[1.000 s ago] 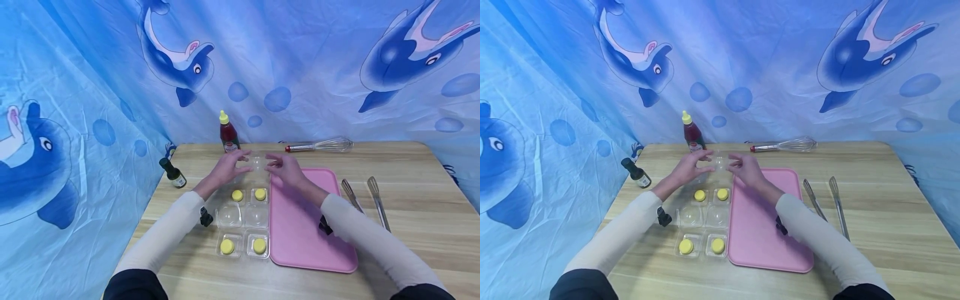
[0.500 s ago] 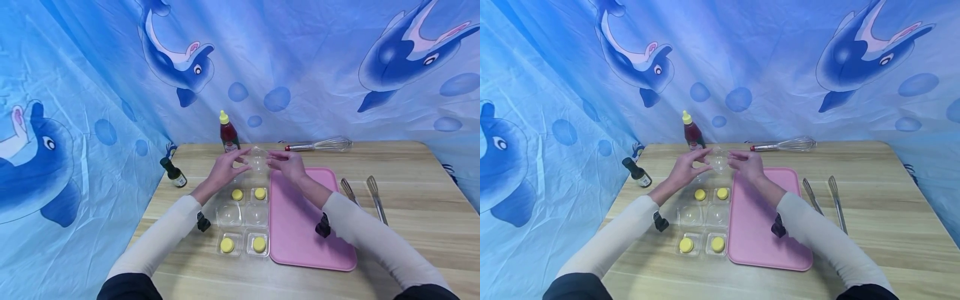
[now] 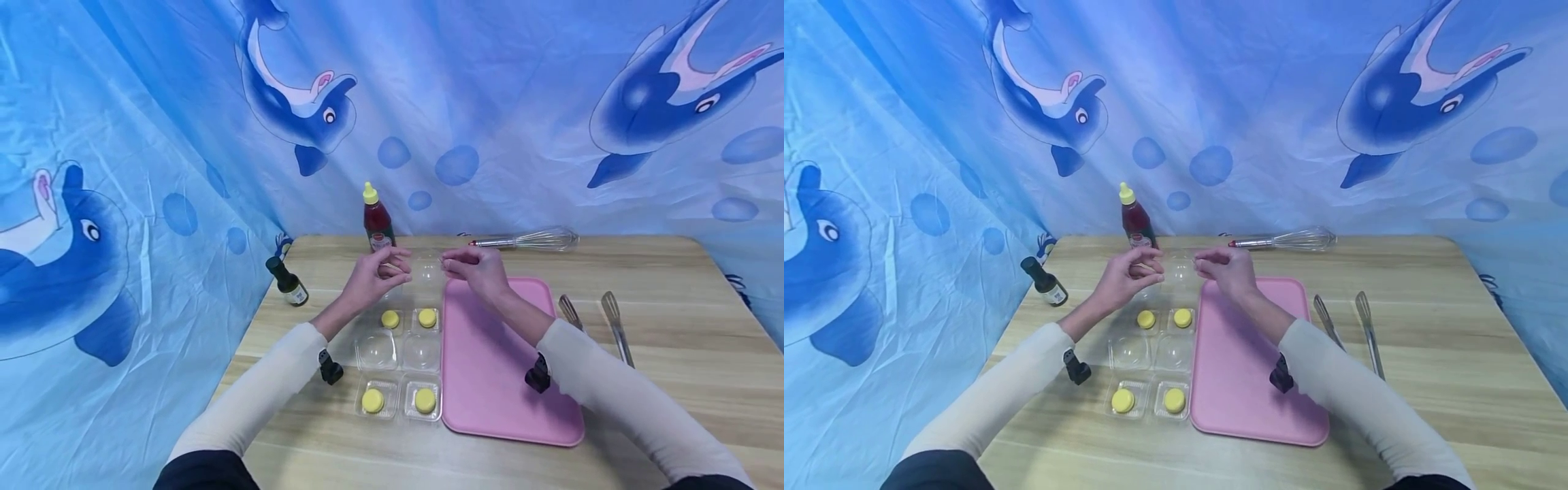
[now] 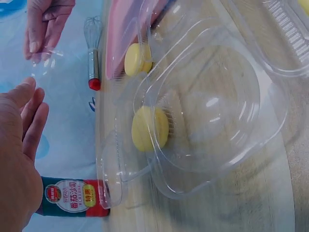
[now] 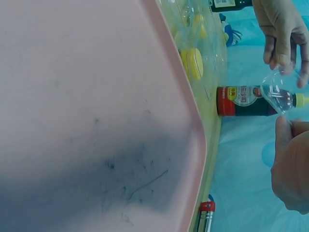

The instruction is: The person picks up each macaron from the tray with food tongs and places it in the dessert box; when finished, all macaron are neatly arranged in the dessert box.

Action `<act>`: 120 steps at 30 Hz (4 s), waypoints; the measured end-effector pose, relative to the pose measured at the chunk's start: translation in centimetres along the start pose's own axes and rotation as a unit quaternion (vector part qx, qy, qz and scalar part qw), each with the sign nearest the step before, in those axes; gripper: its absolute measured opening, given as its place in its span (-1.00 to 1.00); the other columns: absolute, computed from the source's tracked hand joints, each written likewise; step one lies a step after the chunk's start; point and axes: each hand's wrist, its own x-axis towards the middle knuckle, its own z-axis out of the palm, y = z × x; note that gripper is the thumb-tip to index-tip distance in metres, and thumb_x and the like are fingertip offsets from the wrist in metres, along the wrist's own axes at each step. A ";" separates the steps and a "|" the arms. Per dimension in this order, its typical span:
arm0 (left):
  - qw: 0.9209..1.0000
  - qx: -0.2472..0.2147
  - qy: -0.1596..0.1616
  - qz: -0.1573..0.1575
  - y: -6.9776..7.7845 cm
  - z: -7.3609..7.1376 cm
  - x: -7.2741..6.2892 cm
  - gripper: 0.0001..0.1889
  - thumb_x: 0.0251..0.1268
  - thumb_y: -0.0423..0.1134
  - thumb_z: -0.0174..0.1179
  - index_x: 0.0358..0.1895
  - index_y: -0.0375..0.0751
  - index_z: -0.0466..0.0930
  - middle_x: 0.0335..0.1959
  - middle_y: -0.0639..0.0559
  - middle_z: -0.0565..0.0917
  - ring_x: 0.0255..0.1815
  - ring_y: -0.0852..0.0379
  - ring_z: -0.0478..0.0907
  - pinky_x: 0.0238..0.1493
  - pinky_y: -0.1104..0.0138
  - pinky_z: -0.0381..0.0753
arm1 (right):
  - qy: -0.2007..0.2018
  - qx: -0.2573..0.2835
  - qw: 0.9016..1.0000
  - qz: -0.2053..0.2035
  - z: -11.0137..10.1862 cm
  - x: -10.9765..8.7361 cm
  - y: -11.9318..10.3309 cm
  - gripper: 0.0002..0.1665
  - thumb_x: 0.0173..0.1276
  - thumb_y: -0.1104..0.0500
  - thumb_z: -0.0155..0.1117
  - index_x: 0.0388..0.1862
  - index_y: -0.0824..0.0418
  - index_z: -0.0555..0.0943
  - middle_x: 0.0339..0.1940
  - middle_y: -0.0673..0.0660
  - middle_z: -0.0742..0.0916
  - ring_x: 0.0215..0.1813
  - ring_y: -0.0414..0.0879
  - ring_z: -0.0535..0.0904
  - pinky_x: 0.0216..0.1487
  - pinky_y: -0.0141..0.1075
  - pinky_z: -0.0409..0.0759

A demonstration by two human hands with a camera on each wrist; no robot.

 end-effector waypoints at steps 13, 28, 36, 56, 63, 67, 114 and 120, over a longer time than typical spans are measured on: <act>0.996 -0.022 0.018 -0.083 0.0 0.2 -0.4 -0.85 0.36 -0.40 0.45 -0.08 -0.25 0.71 -0.08 -0.10 0.79 -0.09 -0.01 0.80 -0.01 0.22 0.83 | -0.039 -0.052 0.998 -0.003 -0.3 -0.9 0.6 -0.67 0.40 0.37 0.48 0.08 0.49 0.65 -0.09 0.21 0.84 -0.14 -0.11 0.82 0.14 -0.17 0.78; 0.984 -0.057 -0.080 -0.150 0.8 0.2 -0.4 -0.58 0.74 -0.08 0.05 0.26 -0.38 0.63 0.12 -0.23 0.77 0.09 -0.21 0.77 0.18 0.05 0.76 | -0.019 -0.164 0.972 -0.170 0.0 -1.5 1.5 -0.88 0.22 0.61 0.42 -0.37 0.52 0.63 -0.26 0.43 0.78 -0.21 0.14 0.76 -0.18 -0.43 0.78; 0.976 -0.026 -0.132 -0.173 1.4 0.0 -0.1 -0.52 0.68 -0.03 0.14 0.37 -0.35 0.59 0.19 -0.15 0.74 0.20 -0.09 0.71 0.29 0.11 0.69 | -0.040 -0.210 0.940 -0.264 0.0 -1.8 2.1 -0.80 0.11 0.69 0.37 -0.45 0.47 0.63 -0.33 0.35 0.73 -0.25 0.28 0.77 -0.16 -0.04 0.85; 0.976 0.048 -0.184 -0.109 0.5 -0.9 -2.1 -0.31 0.40 -0.02 0.44 0.52 -0.12 0.48 0.39 0.05 0.63 0.38 0.07 0.55 0.48 0.12 0.50 | -0.225 -0.224 0.945 -0.080 -1.6 -2.6 1.9 -0.18 0.37 0.15 0.57 0.50 0.41 0.46 0.39 0.40 0.63 0.35 0.25 0.61 0.44 0.14 0.55; 0.959 0.189 -0.203 -0.054 0.2 -0.6 -2.5 -0.24 0.32 0.04 0.51 0.53 -0.08 0.48 0.45 0.05 0.59 0.44 -0.01 0.51 0.50 0.00 0.48 | -0.204 -0.306 0.925 -0.095 -1.2 -2.7 2.5 -0.12 0.24 0.12 0.67 0.47 0.35 0.51 0.42 0.27 0.63 0.35 0.23 0.61 0.41 0.10 0.58; 0.930 0.293 -0.222 -0.007 0.3 -0.2 -2.4 -0.22 0.31 0.09 0.51 0.52 -0.13 0.48 0.45 -0.04 0.59 0.46 -0.05 0.50 0.56 0.03 0.39 | -0.197 -0.355 0.904 -0.133 -0.6 -2.8 3.1 -0.16 0.21 0.17 0.68 0.43 0.36 0.55 0.41 0.30 0.64 0.34 0.29 0.61 0.39 0.13 0.60; 0.844 0.457 -0.280 0.031 0.9 1.4 -2.2 -0.22 0.29 0.23 0.45 0.46 -0.13 0.54 0.40 -0.07 0.63 0.44 -0.08 0.52 0.60 0.00 0.31 | -0.186 -0.456 0.857 -0.151 0.3 -3.6 5.4 -0.13 0.18 0.16 0.70 0.42 0.39 0.53 0.35 0.30 0.68 0.25 0.14 0.65 0.38 0.04 0.62; 0.840 0.460 -0.286 0.032 0.8 1.6 -2.0 -0.22 0.29 0.22 0.46 0.45 -0.14 0.54 0.35 -0.05 0.66 0.37 -0.04 0.58 0.54 0.03 0.39 | -0.186 -0.456 0.857 -0.150 0.2 -3.4 5.5 -0.14 0.17 0.16 0.71 0.40 0.39 0.55 0.18 0.24 0.74 0.09 0.04 0.68 0.23 -0.04 0.70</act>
